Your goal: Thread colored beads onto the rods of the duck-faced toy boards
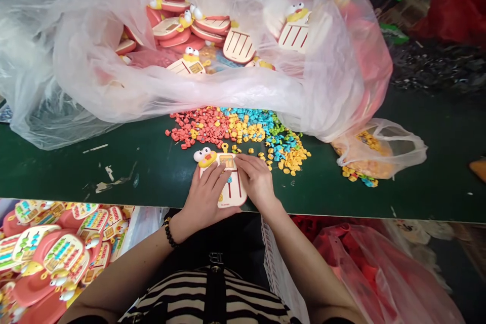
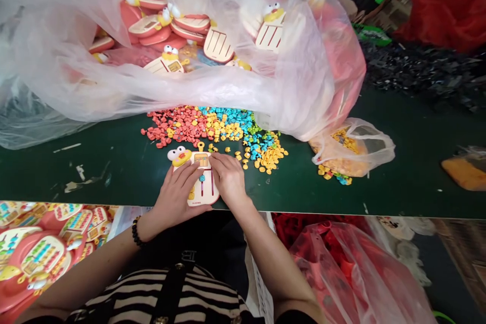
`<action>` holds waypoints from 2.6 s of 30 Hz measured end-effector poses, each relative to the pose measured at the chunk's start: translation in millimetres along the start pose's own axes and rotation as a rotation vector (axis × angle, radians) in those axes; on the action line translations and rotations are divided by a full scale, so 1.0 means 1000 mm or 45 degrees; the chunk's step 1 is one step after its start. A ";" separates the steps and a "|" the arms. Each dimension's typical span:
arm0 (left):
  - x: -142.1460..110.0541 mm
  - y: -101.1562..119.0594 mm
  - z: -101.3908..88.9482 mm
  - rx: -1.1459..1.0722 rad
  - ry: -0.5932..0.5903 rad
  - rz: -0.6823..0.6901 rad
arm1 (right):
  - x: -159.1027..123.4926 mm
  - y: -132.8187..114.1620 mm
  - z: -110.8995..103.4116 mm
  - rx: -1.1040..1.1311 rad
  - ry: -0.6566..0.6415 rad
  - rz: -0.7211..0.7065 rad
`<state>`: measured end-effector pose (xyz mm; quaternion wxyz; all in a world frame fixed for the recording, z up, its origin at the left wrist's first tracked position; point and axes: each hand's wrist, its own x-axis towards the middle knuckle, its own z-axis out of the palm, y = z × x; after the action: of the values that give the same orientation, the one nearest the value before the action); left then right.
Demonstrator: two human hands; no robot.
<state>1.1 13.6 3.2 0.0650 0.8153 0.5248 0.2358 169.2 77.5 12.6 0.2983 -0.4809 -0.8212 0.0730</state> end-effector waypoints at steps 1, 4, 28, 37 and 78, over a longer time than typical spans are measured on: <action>0.000 0.000 0.000 -0.001 0.000 -0.001 | -0.003 -0.002 0.000 0.003 0.013 0.002; 0.000 0.001 0.001 0.005 0.004 -0.022 | -0.012 -0.011 -0.002 0.033 0.038 0.029; 0.004 0.000 -0.004 0.051 -0.033 0.039 | 0.101 0.026 -0.022 -0.639 -0.553 0.285; 0.001 -0.001 -0.002 0.048 -0.009 0.038 | 0.118 0.010 -0.026 -0.752 -0.886 0.205; 0.000 0.001 0.000 0.001 0.059 -0.002 | -0.039 -0.024 -0.003 0.136 -0.060 -0.072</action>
<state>1.9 13.5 3.6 0.0527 0.8092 0.5270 0.2544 167.0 32.0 8.4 0.3063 -0.4392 -0.8361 0.1196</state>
